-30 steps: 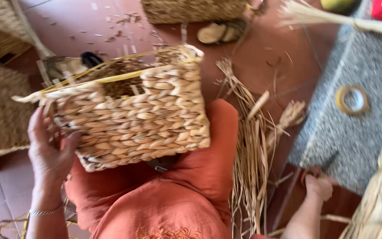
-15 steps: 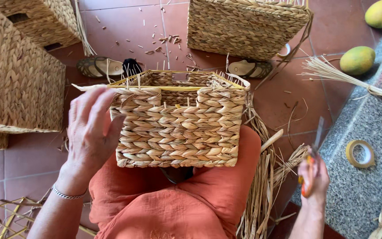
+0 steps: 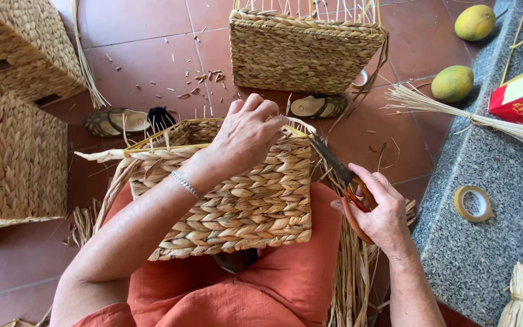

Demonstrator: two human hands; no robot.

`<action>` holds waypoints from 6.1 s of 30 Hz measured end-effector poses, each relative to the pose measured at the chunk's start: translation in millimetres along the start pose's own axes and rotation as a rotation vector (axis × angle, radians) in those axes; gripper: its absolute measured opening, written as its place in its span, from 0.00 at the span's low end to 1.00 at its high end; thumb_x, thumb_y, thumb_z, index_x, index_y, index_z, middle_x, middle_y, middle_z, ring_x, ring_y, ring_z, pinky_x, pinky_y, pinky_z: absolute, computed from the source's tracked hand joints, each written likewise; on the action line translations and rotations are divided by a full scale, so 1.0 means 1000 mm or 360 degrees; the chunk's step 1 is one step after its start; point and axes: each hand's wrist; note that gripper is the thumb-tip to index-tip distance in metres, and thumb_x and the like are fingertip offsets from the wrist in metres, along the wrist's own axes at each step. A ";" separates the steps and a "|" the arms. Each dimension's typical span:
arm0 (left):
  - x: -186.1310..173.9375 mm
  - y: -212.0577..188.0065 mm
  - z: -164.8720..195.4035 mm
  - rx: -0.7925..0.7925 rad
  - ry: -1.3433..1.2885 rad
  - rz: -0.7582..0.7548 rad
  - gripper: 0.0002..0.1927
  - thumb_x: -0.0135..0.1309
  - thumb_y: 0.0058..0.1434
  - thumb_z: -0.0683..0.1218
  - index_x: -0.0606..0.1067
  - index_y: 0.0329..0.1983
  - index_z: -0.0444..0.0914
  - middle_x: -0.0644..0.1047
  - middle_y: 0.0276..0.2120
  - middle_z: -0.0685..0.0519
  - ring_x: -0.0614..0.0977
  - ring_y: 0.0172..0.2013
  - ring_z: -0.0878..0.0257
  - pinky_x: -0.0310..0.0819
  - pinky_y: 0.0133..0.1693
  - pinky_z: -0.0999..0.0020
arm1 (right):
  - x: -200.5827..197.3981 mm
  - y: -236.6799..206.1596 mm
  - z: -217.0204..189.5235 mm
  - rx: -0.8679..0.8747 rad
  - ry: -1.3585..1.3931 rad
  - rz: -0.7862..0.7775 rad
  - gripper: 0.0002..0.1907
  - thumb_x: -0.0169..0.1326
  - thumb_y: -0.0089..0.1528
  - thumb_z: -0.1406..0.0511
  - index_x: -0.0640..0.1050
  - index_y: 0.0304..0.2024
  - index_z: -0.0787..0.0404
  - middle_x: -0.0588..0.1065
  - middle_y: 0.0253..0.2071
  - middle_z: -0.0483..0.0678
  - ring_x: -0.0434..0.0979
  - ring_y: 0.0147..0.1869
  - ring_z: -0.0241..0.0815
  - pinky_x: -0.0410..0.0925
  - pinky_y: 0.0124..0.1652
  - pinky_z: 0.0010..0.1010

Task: The person sits on the floor weaving dried water hyacinth strands around the rim of a woven basket, tucking and threading strands through the weave by hand, and uses scissors to trim excess strand ends. They reach for new strands from bundles on the floor and continue weaving around the basket edge.

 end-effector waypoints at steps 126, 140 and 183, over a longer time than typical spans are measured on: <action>0.025 0.023 -0.034 -0.0326 -0.0452 -0.0757 0.07 0.61 0.52 0.41 0.82 0.35 0.40 0.82 0.31 0.46 0.85 0.36 0.51 0.79 0.40 0.57 | 0.090 0.077 0.010 0.0455 0.1481 -0.0105 0.29 0.63 0.61 0.68 0.70 0.63 0.62 0.78 0.49 0.48 0.76 0.53 0.32 0.70 0.54 0.25; 0.041 -0.009 0.013 0.0293 0.0809 -0.0445 0.16 0.59 0.47 0.41 0.76 0.38 0.26 0.77 0.33 0.42 0.80 0.36 0.53 0.79 0.37 0.62 | 0.100 0.074 0.012 0.0301 0.1597 -0.0017 0.29 0.63 0.63 0.68 0.69 0.64 0.67 0.78 0.51 0.48 0.76 0.57 0.33 0.71 0.59 0.25; 0.021 -0.015 -0.040 -0.0442 -0.0886 -0.0099 0.11 0.57 0.59 0.41 0.80 0.45 0.36 0.81 0.35 0.50 0.84 0.37 0.60 0.79 0.42 0.65 | 0.115 0.076 -0.013 0.0185 0.0472 0.0265 0.30 0.66 0.63 0.57 0.71 0.63 0.59 0.67 0.51 0.46 0.74 0.47 0.33 0.72 0.48 0.28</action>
Point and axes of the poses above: each hand's wrist, its own y-axis towards the middle knuckle, its own x-axis out of the palm, z = x × y
